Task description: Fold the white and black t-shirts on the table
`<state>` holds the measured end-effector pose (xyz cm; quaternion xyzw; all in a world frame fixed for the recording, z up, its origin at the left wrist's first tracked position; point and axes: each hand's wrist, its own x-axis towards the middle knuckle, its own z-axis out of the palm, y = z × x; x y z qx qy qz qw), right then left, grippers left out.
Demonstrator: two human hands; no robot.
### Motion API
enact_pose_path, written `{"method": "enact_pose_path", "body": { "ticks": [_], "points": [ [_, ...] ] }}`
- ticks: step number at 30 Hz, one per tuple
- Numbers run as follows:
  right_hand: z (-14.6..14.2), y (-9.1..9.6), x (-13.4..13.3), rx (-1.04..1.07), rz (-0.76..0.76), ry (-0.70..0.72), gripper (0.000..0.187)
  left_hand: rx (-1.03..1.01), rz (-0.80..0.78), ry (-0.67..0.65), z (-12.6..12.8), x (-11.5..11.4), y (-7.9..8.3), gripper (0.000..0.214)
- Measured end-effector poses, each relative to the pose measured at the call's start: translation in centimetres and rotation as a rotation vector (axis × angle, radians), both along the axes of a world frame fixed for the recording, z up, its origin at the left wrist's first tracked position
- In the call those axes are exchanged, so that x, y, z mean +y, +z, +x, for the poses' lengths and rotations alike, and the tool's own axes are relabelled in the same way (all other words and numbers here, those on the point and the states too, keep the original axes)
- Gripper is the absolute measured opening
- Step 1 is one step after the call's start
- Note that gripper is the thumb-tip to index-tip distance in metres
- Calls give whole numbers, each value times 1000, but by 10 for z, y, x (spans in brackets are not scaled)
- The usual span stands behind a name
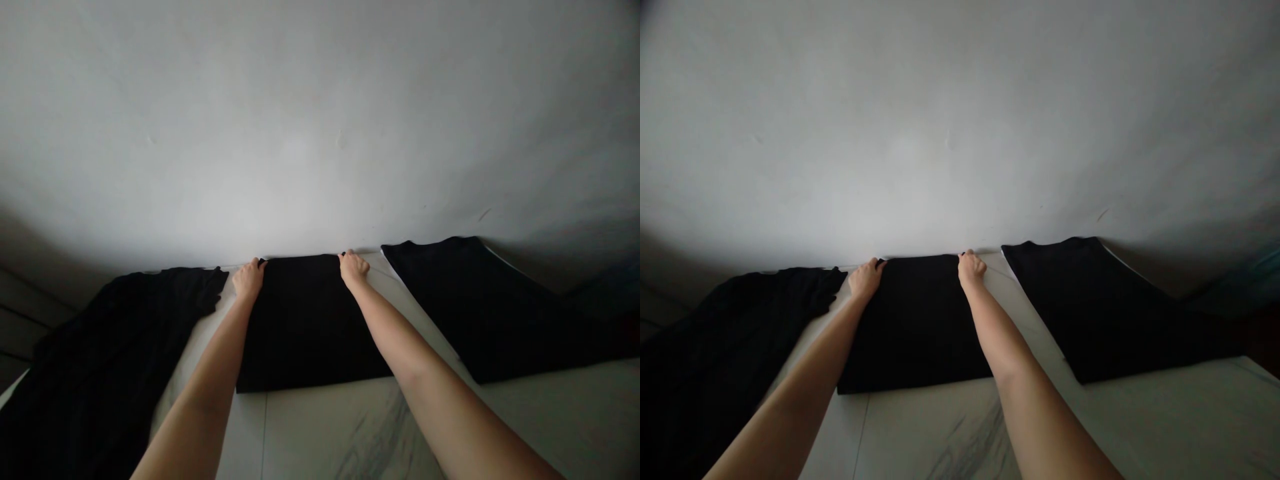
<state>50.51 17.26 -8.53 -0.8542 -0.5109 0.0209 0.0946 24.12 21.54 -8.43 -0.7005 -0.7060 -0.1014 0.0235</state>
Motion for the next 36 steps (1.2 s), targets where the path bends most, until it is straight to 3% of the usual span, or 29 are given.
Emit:
{"method": "enact_pose_path", "body": {
  "ticks": [5, 9, 16, 18, 21, 26, 31, 36],
  "points": [
    [1, -9, -2, 23, 144, -131, 34, -4, 22, -36, 0, -4, 2, 43],
    [2, -11, -6, -10, 225, -115, 31, -10, 39, -81, -1, -4, -1, 43],
    [3, 6, -17, -9, 68, 59, 43, 39, -113, -104, 3, 0, 9, 39],
    [-6, 12, -25, -49, 64, 81, 44, 39, -59, -60, 13, -8, 17, 41],
    [-36, 17, -45, -67, 130, 135, 40, -15, 105, -51, 38, -39, 24, 47],
    [-90, 14, -95, 28, 137, 327, 47, -70, 60, -310, 72, -116, 22, 49],
    [-93, 7, -149, 32, 122, 304, 51, -18, 26, -355, 54, -175, 9, 59],
    [-91, -6, -178, 7, 106, 367, 50, -3, -9, -382, 42, -199, -4, 54]
  ]
}}
